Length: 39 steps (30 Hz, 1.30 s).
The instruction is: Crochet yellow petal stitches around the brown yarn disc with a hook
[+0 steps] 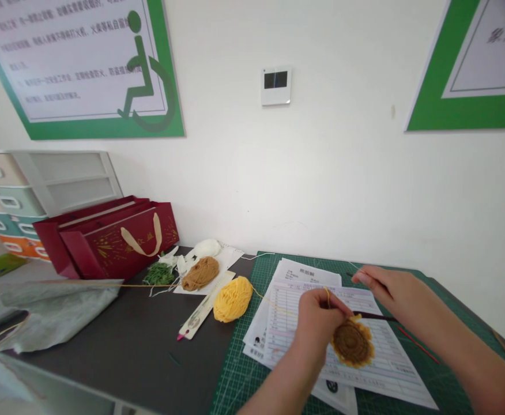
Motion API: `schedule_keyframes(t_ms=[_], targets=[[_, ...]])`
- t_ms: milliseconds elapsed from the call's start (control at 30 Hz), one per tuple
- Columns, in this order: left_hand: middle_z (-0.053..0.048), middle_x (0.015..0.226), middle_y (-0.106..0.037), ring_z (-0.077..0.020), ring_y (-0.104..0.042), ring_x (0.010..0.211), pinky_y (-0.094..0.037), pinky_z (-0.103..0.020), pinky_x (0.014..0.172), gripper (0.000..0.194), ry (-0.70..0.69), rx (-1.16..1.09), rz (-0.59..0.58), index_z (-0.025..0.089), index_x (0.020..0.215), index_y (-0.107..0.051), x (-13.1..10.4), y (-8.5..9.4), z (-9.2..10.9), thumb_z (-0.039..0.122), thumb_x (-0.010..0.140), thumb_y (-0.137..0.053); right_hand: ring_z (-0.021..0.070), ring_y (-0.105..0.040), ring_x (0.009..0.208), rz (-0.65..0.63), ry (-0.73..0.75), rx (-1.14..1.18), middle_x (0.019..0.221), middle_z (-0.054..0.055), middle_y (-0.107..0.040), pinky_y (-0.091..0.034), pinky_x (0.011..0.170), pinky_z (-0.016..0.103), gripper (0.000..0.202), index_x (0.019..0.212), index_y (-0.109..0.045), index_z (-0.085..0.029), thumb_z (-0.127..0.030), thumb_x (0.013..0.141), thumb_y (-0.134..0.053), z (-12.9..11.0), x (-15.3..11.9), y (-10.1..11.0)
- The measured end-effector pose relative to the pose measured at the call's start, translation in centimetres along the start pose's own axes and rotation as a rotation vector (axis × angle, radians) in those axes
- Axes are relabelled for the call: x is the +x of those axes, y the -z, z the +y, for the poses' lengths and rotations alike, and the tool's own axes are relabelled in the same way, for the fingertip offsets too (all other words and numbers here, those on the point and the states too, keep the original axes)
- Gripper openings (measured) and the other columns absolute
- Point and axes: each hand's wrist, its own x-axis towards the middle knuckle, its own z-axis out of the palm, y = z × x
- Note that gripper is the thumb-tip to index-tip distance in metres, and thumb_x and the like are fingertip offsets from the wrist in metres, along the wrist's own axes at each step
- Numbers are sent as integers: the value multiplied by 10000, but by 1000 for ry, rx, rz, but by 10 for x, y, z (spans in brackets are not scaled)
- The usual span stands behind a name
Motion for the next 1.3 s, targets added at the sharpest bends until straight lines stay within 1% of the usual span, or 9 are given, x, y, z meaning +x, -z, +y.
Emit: schedule_keyframes(t_ms=[100, 200, 400, 667, 767, 867, 967, 1100, 1300], targets=[[-87, 1156, -709, -227, -692, 972, -594, -422, 845, 255, 22, 4, 103, 163, 1135, -690, -14, -18, -2, 358, 978, -642, 255, -743, 629, 59, -27, -25, 766, 35, -802, -462, 548, 327, 372, 893, -705, -287, -433, 1022, -389, -5, -17, 2], [-81, 1129, -715, -220, -695, 950, -596, -413, 833, 245, 14, 1, 129, 160, 1115, -695, -14, -27, 2, 356, 975, -647, 260, -736, 612, 87, -20, -48, 720, 27, -784, -449, 544, 331, 343, 891, -699, -291, -430, 1016, -412, -10, -19, 3], [-77, 1129, -716, -217, -695, 934, -601, -398, 809, 242, -38, -23, 108, 159, 1113, -698, 2, -8, 19, 348, 969, -656, 250, -703, 568, 101, 10, -54, 673, 37, -754, -400, 527, 329, 343, 865, -689, -286, -455, 1009, -427, -14, -9, 7], [-97, 1224, -687, -251, -688, 1020, -596, -444, 861, 309, 80, -58, 136, 161, 1210, -668, 0, -4, 10, 353, 967, -658, 188, -700, 647, -75, -1, 72, 757, 4, -761, -477, 597, 290, 392, 1011, -717, -271, -399, 1067, -351, -13, 7, -2], [-100, 1234, -683, -254, -686, 1027, -596, -446, 861, 318, 138, -75, 132, 160, 1219, -664, -10, -7, 1, 351, 964, -662, 177, -685, 673, -135, -33, 49, 750, 7, -733, -527, 662, 312, 326, 948, -725, -221, -351, 1052, -445, -2, 19, -11], [-101, 1230, -687, -249, -690, 1011, -601, -432, 845, 314, 196, -114, 90, 158, 1213, -669, -19, -19, -8, 346, 961, -666, 164, -698, 821, -216, -57, 30, 972, 39, -729, -592, 778, 362, 243, 1056, -691, -166, -384, 1005, -597, 3, 30, -23], [-105, 1233, -685, -251, -691, 1015, -601, -437, 849, 328, 256, -157, 71, 155, 1225, -663, -18, -35, -13, 351, 962, -666, 188, -704, 936, -315, -45, 47, 1140, 72, -708, -609, 825, 391, 270, 1166, -666, -169, -371, 992, -627, -4, 35, -34], [-111, 1250, -678, -261, -684, 1045, -594, -454, 875, 332, 314, -192, 106, 154, 1232, -659, -5, -46, -12, 346, 962, -667, 196, -704, 958, -414, -29, 99, 1168, 77, -702, -610, 833, 398, 283, 1193, -659, -172, -369, 992, -626, -12, 34, -40], [-117, 1276, -666, -268, -678, 1072, -590, -467, 890, 350, 335, -302, 135, 156, 1255, -648, 12, -63, -3, 345, 961, -667, 215, -700, 1006, -496, -52, 161, 1216, 84, -689, -607, 860, 418, 307, 1225, -649, -174, -366, 986, -635, -3, 39, -50]])
